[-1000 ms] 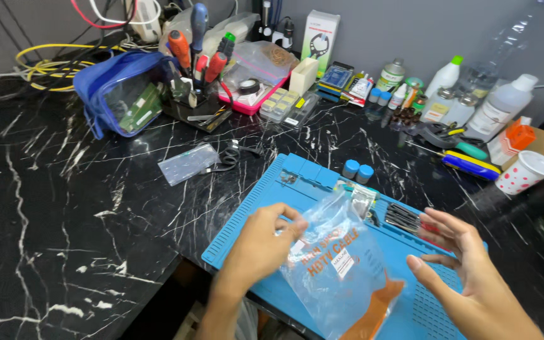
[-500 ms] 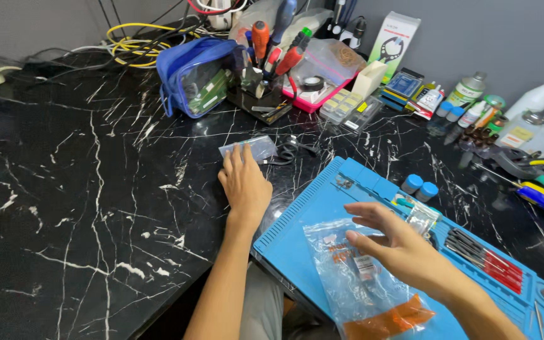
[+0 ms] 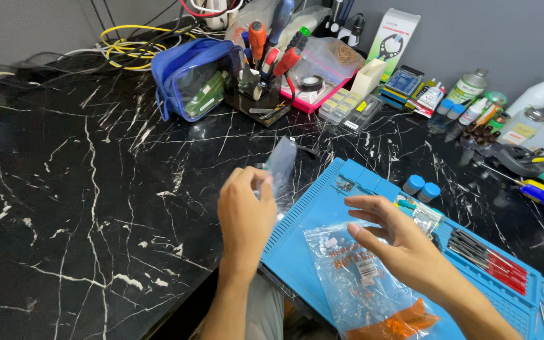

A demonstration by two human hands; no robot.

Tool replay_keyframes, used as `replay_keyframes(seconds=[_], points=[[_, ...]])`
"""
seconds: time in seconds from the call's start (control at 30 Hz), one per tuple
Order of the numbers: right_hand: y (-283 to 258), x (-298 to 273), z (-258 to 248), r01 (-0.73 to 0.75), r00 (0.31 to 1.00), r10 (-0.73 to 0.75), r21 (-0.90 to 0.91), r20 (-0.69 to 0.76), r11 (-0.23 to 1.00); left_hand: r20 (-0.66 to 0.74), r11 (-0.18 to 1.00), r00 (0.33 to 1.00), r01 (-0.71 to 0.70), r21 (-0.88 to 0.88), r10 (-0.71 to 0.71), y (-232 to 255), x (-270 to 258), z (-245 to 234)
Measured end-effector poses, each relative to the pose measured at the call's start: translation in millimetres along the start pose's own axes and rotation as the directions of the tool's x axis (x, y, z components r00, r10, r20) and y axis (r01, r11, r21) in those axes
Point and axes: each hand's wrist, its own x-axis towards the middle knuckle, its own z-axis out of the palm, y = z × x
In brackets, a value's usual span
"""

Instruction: The person organizes small items on a cluttered workbench. They handle a small plastic bag containing rubber bands, seal it, and place it into a larger ziplock bag. They then add a larger plastic bag containing orange items into the same ziplock bag and seal it.

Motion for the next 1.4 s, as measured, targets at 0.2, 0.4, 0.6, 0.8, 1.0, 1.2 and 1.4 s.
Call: replay_keyframes(seconds=[0.2, 0.4, 0.6, 0.8, 1.0, 1.2, 1.4], points=[[25, -29, -18, -0.028, 0.997, 0.050, 0.344, -0.056, 0.939, 0.294, 0.901, 0.939, -0.037, -0.433, 0.180, 68, -69, 15], [68, -72, -36, 0.050, 0.936, 0.108, 0.429, -0.335, 0.902, 0.466, 0.887, 0.796, -0.180, -0.426, 0.386, 93, -118, 56], [91, -107, -46, 0.073, 0.890, 0.042, 0.234, -0.453, 0.969, 0.295, 0.769, 0.721, -0.512, -0.383, 0.627, 103, -155, 89], [114, -111, -48, 0.229, 0.814, -0.036, 0.263, -0.580, 0.937, 0.172, 0.825, 0.844, -0.419, -0.379, 0.508, 113, -169, 94], [112, -114, -61, 0.121, 0.802, 0.089, 0.306, -0.591, 0.944, -0.101, 0.741, 0.751, -0.660, -0.120, 0.652, 128, -190, 94], [125, -107, -69, 0.294, 0.827, -0.054, 0.349, -0.560, 0.890, -0.111, 0.571, 0.566, -0.821, 0.023, 0.817, 125, -225, 108], [123, -104, -77, 0.209, 0.800, 0.242, 0.633, -0.549, 0.745, 0.013, 0.465, 0.497, -0.801, -0.376, 0.868, 119, -217, 103]])
